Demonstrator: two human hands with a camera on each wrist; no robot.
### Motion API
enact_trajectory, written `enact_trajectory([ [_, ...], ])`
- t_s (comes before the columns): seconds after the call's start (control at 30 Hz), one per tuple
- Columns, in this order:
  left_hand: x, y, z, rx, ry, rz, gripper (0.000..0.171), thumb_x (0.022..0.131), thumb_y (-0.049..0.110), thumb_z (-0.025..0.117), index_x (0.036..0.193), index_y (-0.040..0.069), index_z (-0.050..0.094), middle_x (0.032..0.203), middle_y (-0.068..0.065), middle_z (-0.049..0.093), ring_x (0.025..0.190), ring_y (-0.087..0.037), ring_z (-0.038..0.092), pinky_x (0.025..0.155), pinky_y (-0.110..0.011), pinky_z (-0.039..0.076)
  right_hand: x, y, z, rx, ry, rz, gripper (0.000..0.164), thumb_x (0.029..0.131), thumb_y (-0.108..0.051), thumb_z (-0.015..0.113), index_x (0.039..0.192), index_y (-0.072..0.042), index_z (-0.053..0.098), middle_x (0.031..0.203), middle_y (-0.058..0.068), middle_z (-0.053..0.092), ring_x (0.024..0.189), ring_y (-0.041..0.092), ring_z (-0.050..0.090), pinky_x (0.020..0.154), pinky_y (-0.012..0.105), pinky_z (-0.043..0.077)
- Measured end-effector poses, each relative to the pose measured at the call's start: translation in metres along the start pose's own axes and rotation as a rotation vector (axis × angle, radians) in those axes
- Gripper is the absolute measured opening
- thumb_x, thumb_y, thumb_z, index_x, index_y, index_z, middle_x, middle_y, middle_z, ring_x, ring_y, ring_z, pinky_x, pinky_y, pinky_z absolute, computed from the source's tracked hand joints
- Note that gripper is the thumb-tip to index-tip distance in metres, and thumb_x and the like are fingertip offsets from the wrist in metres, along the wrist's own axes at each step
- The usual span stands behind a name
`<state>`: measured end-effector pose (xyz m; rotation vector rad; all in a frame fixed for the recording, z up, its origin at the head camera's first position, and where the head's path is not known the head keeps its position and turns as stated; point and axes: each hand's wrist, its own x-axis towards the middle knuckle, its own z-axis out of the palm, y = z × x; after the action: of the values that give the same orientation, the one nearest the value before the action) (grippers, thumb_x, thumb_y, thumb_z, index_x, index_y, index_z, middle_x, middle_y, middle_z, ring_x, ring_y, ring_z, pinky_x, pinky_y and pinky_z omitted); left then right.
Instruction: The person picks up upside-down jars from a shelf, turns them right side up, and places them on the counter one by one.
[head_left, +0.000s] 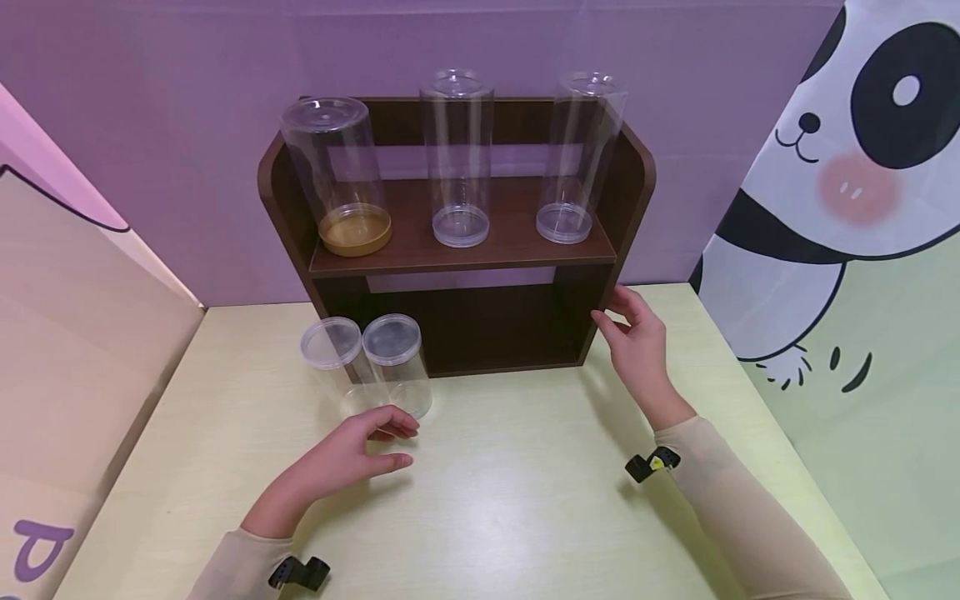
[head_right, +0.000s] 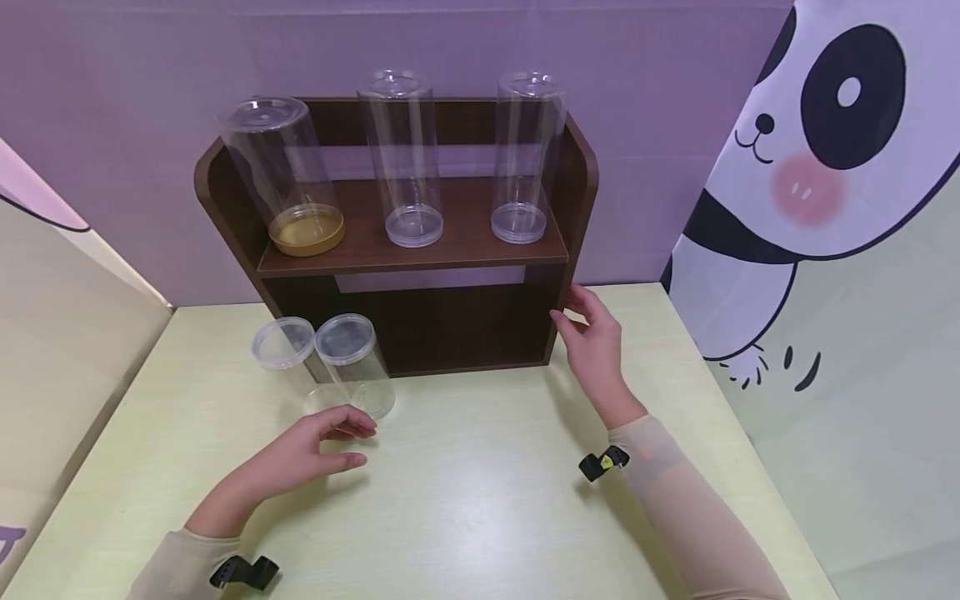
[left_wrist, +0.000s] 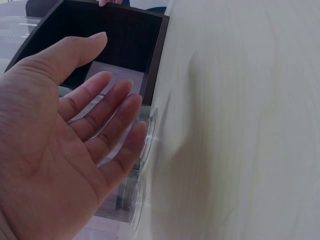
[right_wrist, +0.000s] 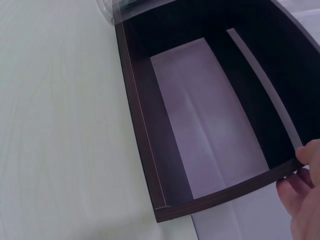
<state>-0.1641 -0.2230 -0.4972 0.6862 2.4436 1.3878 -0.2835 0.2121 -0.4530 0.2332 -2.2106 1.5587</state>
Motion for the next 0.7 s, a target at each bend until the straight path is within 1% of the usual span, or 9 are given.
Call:
enact_trajectory([
  [0.17,0.000,0.001,-0.001,-0.001,-0.004,-0.008,0.042,0.099,0.021,0.086,0.133,0.004,0.069,0.128,-0.008,0.074,0.121,-0.032,0.070,0.110,-0.056,0.056,-0.001,0.000,0.001,-0.012,0.011,0.005,0.044,0.104,-0.005,0.078,0.146,-0.011,0.069,0.131,0.012,0.076,0.119,0.019,0.071,0.091,0.014,0.058],
  [0.33,0.000,0.003,-0.001,0.005,-0.004,-0.001,0.042,0.099,0.021,0.086,0.133,0.004,0.069,0.128,-0.008,0.074,0.121,-0.033,0.070,0.110,-0.055,0.056,-0.001,0.000,0.001,-0.007,0.013,-0.006,0.042,0.104,-0.006,0.078,0.145,-0.010,0.070,0.130,0.010,0.077,0.120,0.022,0.071,0.090,0.014,0.058],
  [0.53,0.002,0.006,-0.001,0.006,0.002,0.021,0.041,0.100,0.020,0.086,0.134,0.004,0.069,0.129,-0.009,0.074,0.122,-0.034,0.070,0.111,-0.058,0.056,-0.002,-0.002,0.003,-0.034,0.024,-0.020,0.040,0.105,-0.006,0.077,0.144,-0.010,0.070,0.130,0.011,0.076,0.120,0.025,0.072,0.090,0.013,0.058],
  [0.63,0.004,0.011,-0.002,-0.010,0.001,0.036,0.041,0.100,0.017,0.086,0.134,0.005,0.069,0.130,-0.010,0.074,0.124,-0.034,0.070,0.112,-0.058,0.055,-0.003,-0.001,0.005,-0.045,0.037,-0.039,0.039,0.104,-0.004,0.077,0.143,-0.009,0.070,0.129,0.012,0.077,0.119,0.026,0.072,0.088,0.013,0.058],
  [0.7,0.003,0.017,-0.003,-0.027,0.001,0.051,0.040,0.100,0.016,0.086,0.135,0.005,0.069,0.130,-0.010,0.073,0.124,-0.034,0.069,0.113,-0.056,0.055,-0.003,-0.001,0.005,-0.050,0.044,-0.049,0.039,0.104,-0.003,0.077,0.142,-0.008,0.071,0.128,0.012,0.077,0.118,0.026,0.072,0.088,0.011,0.057],
])
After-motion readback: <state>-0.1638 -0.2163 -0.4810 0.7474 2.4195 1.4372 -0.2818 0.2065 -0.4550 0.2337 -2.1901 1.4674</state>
